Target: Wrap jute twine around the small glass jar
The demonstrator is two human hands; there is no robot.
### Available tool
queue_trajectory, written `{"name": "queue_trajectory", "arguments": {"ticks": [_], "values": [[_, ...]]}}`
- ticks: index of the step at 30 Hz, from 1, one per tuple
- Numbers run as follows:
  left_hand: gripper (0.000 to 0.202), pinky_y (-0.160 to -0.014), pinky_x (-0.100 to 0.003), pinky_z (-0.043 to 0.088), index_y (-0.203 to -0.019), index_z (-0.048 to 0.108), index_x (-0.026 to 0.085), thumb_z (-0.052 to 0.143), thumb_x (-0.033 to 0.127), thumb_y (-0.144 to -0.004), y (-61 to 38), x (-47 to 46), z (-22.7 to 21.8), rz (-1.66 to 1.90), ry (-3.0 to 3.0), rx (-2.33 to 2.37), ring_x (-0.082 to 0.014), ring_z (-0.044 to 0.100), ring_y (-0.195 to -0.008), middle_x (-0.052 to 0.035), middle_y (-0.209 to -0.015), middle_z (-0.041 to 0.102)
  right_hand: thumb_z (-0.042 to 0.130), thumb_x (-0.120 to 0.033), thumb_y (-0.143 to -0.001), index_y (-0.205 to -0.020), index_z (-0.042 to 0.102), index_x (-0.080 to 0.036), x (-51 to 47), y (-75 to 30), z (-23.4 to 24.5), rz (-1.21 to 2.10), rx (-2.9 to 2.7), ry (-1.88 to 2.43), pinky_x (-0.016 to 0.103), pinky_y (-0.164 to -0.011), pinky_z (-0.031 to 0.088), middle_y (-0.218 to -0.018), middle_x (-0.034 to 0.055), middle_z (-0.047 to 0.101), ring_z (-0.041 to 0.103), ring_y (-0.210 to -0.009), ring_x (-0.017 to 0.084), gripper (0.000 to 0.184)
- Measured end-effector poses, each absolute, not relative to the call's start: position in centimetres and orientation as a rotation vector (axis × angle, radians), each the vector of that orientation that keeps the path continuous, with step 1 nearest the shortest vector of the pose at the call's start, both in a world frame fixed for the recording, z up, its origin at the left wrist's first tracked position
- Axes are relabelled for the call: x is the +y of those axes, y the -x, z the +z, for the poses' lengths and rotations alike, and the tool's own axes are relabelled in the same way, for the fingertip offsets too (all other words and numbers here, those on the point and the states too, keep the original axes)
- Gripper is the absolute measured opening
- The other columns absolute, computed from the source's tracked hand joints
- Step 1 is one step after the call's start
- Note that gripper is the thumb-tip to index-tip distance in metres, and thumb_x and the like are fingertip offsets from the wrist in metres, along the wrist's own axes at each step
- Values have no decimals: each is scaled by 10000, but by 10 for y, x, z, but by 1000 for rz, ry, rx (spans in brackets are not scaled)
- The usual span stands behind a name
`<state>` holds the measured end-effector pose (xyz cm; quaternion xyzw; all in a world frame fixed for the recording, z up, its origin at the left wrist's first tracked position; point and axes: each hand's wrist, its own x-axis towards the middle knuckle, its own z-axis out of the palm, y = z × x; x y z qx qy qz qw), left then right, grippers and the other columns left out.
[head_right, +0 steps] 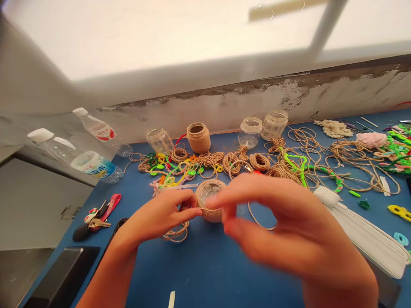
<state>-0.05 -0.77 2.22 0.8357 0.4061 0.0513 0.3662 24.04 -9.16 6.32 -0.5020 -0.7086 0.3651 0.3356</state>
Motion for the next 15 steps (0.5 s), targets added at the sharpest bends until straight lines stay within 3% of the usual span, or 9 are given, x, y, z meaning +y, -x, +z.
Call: {"name": "queue_trajectory", "arguments": {"ticks": [3,6,9,15], "values": [[229,-614,-244,352,-817,650,203,591,402,-915,2,-8,23,139,-2155,1034,-131,548,-665,32,-765,654,640,-502,-872,-1257,666,-367,-57,-245,56,888,-1884,1460,447,-1048,500,-1285,10,684,598,-1231,316,408],[220,-621,-247,356,-827,659,207,585,393,-918,3,-9,23,150,-2154,1032,-135,555,-673,29,-781,666,695,-512,-809,-1353,605,-335,-32,-243,37,999,-2094,1542,489,-1168,355,-1495,22,518,462,-1378,333,578],[206,-615,-247,347,-831,664,211,588,383,-917,3,-9,22,162,-2155,1031,-136,555,-679,31,-772,662,706,-488,-794,-1419,540,-283,-25,-237,24,1137,-2157,1495,460,-1184,331,-1526,44,480,416,-1414,311,679],[201,-618,-240,341,-805,646,216,582,366,-922,3,-9,23,172,-2154,1012,-135,557,-684,38,-759,659,686,-442,-815,-1401,556,-273,-28,-228,25,1200,-2146,1444,443,-1153,371,-1485,50,522,479,-1363,298,624]]}}
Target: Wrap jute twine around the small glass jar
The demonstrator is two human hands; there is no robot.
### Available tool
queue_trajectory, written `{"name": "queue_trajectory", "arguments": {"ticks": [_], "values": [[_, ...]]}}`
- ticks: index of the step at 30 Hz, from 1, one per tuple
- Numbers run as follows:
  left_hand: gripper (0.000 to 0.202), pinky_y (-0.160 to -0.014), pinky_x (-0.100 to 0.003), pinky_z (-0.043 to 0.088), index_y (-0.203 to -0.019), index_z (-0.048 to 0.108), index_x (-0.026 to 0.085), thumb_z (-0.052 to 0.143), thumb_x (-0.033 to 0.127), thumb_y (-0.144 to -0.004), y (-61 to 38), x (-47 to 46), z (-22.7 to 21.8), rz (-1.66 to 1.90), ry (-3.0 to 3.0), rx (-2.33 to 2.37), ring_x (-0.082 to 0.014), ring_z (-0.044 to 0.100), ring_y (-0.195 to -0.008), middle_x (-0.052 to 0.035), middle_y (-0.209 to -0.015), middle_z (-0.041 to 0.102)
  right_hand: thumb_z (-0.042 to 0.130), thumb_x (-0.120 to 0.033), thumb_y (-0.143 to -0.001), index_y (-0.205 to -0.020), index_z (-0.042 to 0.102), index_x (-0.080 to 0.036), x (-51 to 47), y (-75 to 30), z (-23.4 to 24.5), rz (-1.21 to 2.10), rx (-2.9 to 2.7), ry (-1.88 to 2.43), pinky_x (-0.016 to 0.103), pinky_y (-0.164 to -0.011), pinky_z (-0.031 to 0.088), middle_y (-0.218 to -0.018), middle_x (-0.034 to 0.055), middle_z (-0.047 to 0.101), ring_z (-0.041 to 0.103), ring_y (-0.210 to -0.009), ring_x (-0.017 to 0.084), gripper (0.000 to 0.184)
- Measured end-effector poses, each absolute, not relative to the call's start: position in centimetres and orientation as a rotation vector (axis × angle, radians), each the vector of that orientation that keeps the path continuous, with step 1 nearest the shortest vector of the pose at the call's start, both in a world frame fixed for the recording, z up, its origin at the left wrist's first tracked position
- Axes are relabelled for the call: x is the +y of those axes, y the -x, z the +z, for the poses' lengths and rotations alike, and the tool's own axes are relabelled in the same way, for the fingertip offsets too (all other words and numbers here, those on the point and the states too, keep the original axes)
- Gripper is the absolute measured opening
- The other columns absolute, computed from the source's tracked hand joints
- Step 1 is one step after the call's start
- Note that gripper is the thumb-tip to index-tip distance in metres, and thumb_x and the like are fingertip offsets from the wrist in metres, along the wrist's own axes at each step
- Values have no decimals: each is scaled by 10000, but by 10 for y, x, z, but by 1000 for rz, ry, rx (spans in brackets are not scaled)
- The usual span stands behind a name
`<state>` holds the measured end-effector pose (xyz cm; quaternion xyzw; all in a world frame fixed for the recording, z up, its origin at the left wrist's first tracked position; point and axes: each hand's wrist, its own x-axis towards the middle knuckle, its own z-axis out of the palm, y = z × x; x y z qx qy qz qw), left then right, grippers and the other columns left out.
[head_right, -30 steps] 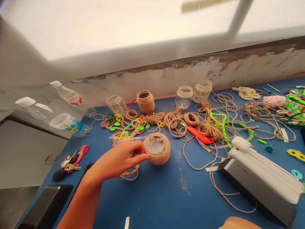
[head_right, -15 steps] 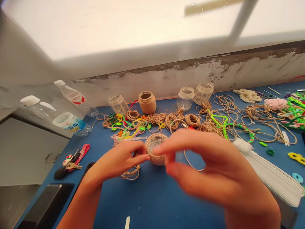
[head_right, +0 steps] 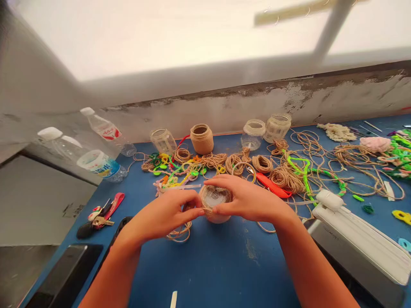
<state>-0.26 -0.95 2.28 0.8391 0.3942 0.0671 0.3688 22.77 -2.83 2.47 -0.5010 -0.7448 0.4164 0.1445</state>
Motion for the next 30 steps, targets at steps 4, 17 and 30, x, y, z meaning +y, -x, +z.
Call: {"name": "queue_trajectory", "arguments": {"ticks": [4,17,30], "values": [[206,-620,-246,355,-816,657,213,568,363,-925,2,-9,24,158,-2152,1020,-141,566,-677,27,-769,672,700,-522,-799,-1404,555,-295,-27,-226,20,1180,-2150,1455,442,-1171,339,-1516,46,485,418,-1412,307,662],[218,-650,-246,355,-821,646,219,565,390,-929,9,-6,23,177,-2171,1047,-141,551,-713,35,-782,650,722,-500,-744,-1548,300,-252,-31,-219,16,1189,-1978,1709,460,-1110,404,-1539,111,417,439,-1383,338,941],[212,-644,-249,355,-822,642,219,558,378,-933,9,-8,27,148,-2173,1067,-136,543,-705,37,-782,638,740,-307,-691,-1504,364,-250,-25,-222,13,1278,-1932,1562,419,-1028,471,-1449,95,511,560,-1247,313,897]]}}
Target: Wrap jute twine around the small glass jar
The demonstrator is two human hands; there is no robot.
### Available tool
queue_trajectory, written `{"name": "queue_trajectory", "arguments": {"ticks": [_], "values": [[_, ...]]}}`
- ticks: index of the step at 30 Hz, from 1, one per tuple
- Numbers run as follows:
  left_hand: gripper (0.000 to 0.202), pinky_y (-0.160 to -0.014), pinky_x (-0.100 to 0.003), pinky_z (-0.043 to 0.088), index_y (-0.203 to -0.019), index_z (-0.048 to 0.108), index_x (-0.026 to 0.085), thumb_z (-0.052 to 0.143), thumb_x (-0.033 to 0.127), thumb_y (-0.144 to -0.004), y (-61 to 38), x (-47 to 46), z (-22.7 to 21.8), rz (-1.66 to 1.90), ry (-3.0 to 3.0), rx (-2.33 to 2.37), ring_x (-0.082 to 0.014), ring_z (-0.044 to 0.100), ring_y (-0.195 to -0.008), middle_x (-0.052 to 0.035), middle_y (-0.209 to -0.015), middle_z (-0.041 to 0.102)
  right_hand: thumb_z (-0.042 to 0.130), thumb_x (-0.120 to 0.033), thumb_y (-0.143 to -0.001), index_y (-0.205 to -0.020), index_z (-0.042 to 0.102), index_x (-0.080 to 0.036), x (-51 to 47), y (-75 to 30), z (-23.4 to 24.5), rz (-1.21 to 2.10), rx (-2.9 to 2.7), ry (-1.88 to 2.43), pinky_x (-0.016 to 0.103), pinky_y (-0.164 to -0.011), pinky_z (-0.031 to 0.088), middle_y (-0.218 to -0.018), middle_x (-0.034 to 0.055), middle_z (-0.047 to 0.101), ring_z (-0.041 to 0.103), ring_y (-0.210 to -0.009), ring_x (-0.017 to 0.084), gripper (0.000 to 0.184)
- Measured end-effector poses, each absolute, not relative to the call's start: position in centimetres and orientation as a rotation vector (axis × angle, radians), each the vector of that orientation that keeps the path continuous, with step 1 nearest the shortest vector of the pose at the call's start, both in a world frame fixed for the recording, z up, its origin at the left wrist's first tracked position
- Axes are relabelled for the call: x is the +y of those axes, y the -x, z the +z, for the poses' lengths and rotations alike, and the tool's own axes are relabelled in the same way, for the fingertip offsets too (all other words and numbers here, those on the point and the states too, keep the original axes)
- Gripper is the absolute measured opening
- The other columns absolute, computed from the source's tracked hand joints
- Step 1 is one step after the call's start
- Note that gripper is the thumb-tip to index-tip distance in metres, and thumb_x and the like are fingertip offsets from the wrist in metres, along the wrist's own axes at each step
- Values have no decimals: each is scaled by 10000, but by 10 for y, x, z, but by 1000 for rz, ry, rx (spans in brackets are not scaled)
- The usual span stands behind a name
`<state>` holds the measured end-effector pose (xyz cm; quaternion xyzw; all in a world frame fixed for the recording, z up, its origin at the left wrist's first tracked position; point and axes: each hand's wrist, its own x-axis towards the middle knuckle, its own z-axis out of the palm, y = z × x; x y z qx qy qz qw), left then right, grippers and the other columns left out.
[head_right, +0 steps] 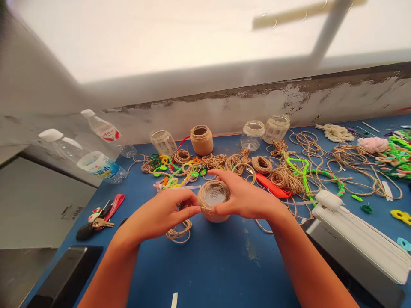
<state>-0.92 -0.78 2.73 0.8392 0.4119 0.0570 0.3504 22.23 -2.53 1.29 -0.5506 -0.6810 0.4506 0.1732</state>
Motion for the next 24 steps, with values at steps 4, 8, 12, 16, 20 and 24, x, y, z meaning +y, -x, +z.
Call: {"name": "queue_trajectory", "arguments": {"ticks": [4,8,12,16,20,24], "values": [[198,-647,-245,358,-824,645,222,566,368,-931,9,-8,27,164,-2170,1067,-132,544,-703,42,-779,636,740,-248,-687,-1475,413,-266,-18,-231,10,1337,-1969,1432,398,-1044,460,-1436,67,532,562,-1252,295,853],[208,-644,-243,354,-810,641,217,572,372,-930,6,-8,24,192,-2175,1051,-132,549,-701,42,-772,642,781,-290,-692,-1438,473,-253,-11,-242,6,1358,-2049,1306,401,-1110,401,-1442,56,545,511,-1318,300,808],[201,-640,-243,349,-816,653,220,567,358,-934,2,-9,23,176,-2163,1012,-130,556,-689,43,-767,656,814,-334,-696,-1402,509,-256,-7,-248,1,1455,-2003,1207,396,-1078,439,-1413,57,576,537,-1299,296,773],[196,-636,-242,348,-817,655,216,575,357,-928,1,-9,23,167,-2159,1021,-134,558,-689,37,-775,666,828,-361,-699,-1388,518,-248,-6,-250,-2,1562,-1922,1165,390,-1032,479,-1391,68,591,558,-1276,290,763],[194,-628,-239,346,-815,651,215,574,353,-928,1,-10,22,172,-2151,1017,-134,560,-686,38,-774,668,835,-372,-704,-1382,522,-245,-5,-251,-3,1629,-1872,1144,391,-1047,468,-1409,69,578,546,-1289,282,757],[199,-619,-240,340,-822,649,216,579,371,-925,2,-9,21,169,-2162,1020,-136,558,-690,38,-771,663,815,-373,-737,-1406,494,-241,-4,-254,-3,1659,-1904,1115,387,-1073,446,-1414,68,581,538,-1305,271,754]]}}
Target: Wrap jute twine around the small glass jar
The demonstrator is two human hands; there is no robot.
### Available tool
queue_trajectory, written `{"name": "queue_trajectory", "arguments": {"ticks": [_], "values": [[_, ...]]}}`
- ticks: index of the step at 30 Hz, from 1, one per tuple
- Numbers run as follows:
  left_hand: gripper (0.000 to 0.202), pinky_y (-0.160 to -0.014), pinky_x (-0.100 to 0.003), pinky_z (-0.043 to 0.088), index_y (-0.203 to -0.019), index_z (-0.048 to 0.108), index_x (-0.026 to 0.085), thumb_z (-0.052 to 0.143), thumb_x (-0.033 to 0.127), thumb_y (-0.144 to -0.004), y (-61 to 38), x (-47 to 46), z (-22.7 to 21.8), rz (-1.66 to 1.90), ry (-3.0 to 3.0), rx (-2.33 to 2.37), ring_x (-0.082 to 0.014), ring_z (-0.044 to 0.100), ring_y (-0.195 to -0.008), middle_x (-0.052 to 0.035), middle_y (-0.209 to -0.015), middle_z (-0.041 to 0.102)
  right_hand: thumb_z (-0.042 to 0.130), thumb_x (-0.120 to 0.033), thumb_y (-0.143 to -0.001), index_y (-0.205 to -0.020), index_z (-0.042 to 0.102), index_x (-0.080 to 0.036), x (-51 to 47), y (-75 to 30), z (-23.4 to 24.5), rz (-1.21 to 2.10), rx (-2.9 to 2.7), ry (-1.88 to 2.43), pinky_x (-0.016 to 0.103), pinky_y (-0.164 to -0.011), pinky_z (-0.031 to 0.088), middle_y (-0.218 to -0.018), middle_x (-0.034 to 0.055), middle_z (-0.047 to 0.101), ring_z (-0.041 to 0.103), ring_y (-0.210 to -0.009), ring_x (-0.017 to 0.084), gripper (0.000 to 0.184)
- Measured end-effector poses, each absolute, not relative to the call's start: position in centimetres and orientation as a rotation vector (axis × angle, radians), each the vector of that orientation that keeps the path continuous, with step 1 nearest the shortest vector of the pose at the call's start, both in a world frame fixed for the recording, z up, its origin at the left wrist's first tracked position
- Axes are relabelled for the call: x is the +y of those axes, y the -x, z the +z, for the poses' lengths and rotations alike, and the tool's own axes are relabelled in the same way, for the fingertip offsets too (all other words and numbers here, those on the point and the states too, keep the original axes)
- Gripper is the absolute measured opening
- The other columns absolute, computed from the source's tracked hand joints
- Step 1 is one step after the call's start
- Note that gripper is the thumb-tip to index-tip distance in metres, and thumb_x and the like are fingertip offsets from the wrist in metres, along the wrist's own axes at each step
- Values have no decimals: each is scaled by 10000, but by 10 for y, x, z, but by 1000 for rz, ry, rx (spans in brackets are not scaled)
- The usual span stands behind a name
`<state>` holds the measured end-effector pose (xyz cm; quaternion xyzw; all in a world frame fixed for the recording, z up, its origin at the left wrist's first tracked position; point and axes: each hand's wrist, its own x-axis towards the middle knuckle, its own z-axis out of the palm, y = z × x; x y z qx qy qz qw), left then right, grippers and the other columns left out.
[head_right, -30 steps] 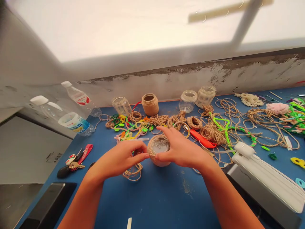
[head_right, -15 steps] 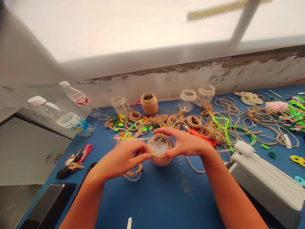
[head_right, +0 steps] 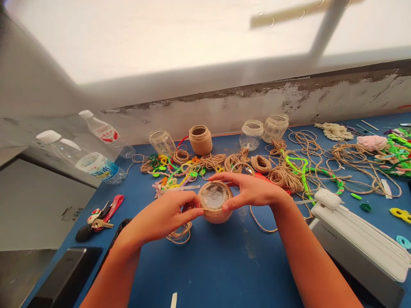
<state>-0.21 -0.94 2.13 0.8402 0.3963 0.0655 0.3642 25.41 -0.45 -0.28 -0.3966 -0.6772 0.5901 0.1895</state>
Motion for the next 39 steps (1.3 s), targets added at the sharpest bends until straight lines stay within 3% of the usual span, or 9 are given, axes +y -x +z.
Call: {"name": "queue_trajectory", "arguments": {"ticks": [8,14,29,39], "values": [[196,-626,-243,342,-815,639,222,581,373,-926,5,-9,23,182,-2174,1030,-131,547,-693,46,-760,641,760,-406,-769,-1395,512,-232,-14,-243,14,1448,-2074,1286,373,-1087,425,-1434,55,557,545,-1282,279,695],[115,-629,-238,347,-960,644,264,582,354,-925,6,-9,21,215,-2157,1030,-119,526,-673,67,-761,619,720,-404,-792,-1397,508,-224,-17,-238,17,1354,-2142,1317,361,-1083,426,-1452,59,532,515,-1306,272,666],[184,-635,-236,362,-947,710,255,530,287,-925,6,-7,22,219,-2184,977,-131,531,-695,32,-786,637,713,-377,-759,-1429,481,-237,-26,-229,26,1260,-2081,1601,432,-1041,459,-1388,104,568,578,-1216,320,723],[177,-655,-224,371,-919,735,260,558,252,-914,7,-6,18,243,-2156,968,-124,568,-736,34,-823,675,696,-312,-750,-1412,484,-235,-30,-224,28,1228,-2048,1663,411,-969,498,-1360,99,583,610,-1143,306,700]]}}
